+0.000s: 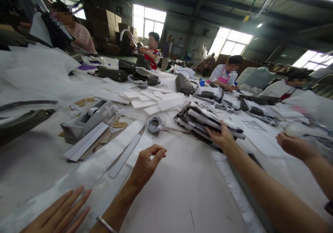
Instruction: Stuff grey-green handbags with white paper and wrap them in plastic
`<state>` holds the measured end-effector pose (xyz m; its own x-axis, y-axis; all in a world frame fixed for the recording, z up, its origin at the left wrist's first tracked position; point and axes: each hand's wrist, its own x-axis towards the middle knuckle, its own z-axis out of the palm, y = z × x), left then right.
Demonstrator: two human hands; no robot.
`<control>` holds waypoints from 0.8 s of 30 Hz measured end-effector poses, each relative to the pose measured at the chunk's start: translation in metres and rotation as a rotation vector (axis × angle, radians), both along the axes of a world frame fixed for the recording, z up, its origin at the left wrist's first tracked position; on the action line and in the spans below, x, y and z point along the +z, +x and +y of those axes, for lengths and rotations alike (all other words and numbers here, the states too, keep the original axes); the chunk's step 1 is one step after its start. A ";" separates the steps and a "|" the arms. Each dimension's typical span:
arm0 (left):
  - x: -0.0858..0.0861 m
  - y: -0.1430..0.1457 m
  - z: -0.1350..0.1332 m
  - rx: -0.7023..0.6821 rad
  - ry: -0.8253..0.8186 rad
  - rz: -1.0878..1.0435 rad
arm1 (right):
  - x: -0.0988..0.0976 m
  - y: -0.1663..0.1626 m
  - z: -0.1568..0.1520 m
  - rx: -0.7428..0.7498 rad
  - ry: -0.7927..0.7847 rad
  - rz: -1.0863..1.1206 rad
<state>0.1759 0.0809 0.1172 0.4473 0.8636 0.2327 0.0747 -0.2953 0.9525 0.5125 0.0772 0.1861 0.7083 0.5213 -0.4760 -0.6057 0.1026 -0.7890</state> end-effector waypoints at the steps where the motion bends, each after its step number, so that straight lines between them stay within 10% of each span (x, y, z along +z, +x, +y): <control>1: 0.000 0.000 0.000 -0.001 -0.003 0.000 | -0.007 0.000 -0.009 0.044 -0.009 0.022; 6: 0.000 0.002 -0.001 -0.013 -0.010 0.004 | -0.005 -0.032 -0.032 0.289 -0.018 -0.297; 14: -0.018 0.005 0.001 0.065 0.305 0.082 | -0.011 -0.081 0.070 0.878 -0.363 -2.332; 24: -0.027 0.006 0.003 0.052 0.473 0.203 | -0.013 -0.032 0.082 0.878 -0.723 -2.469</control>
